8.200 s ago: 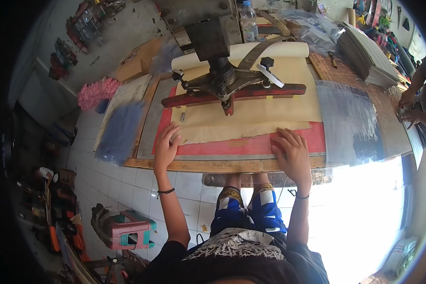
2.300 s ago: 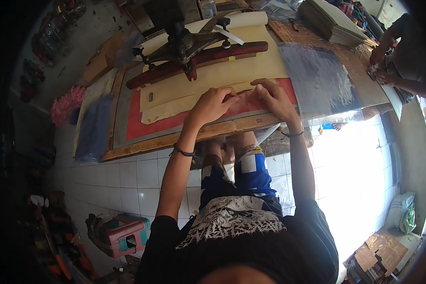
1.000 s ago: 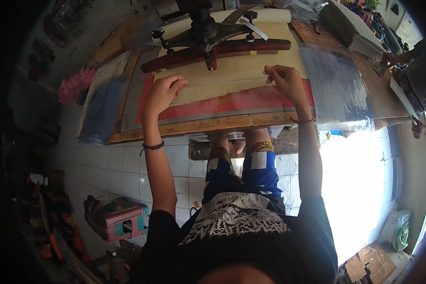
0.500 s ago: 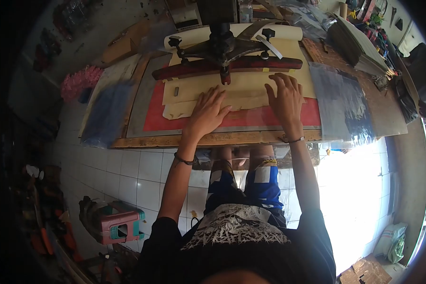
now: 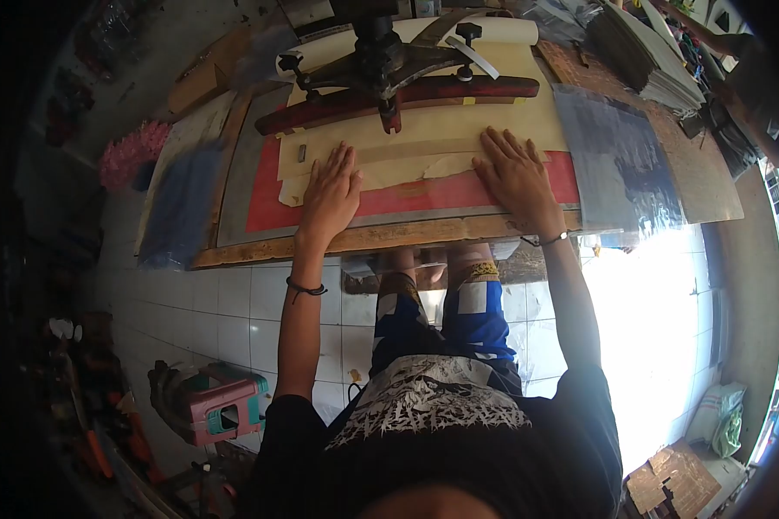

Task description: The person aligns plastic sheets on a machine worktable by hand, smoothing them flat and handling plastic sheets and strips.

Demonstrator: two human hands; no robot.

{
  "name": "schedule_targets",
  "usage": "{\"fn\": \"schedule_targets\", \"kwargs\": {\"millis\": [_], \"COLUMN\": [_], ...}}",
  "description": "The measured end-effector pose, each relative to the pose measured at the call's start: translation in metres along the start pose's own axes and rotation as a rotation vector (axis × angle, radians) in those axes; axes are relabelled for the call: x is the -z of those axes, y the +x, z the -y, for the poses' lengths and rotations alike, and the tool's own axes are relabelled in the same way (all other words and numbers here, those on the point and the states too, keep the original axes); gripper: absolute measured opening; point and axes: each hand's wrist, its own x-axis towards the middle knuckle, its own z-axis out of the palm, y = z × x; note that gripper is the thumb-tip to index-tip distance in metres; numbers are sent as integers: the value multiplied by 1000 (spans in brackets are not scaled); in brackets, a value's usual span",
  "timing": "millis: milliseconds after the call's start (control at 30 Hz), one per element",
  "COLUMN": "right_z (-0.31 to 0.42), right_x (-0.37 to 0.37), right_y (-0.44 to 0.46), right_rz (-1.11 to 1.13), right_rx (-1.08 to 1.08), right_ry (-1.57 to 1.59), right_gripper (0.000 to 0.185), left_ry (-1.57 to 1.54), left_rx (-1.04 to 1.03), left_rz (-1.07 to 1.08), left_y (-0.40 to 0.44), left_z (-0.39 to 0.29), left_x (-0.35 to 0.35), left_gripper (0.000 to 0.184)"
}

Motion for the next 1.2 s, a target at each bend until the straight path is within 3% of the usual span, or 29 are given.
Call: {"fn": "schedule_targets", "kwargs": {"millis": [233,400,700,800,1200], "right_z": [-5,7,9,3,-4], "right_x": [20,22,-21,-24,-28], "right_y": [-18,-6,58,68,73], "right_rz": [-58,198,44,55,39], "right_rx": [54,87,188,261,289], "right_ry": [62,36,12,209,184], "right_gripper": [62,57,67,66,61], "left_ry": [-140,-26,17,-54,-144], "left_rx": [-13,-96,1,70,123], "left_rz": [-47,-7,82,85,1], "left_y": [-29,-18,44,49,56], "left_z": [-11,-2,39,48,56], "left_x": [15,3,4,8,7], "left_gripper": [58,62,63,63,57]}}
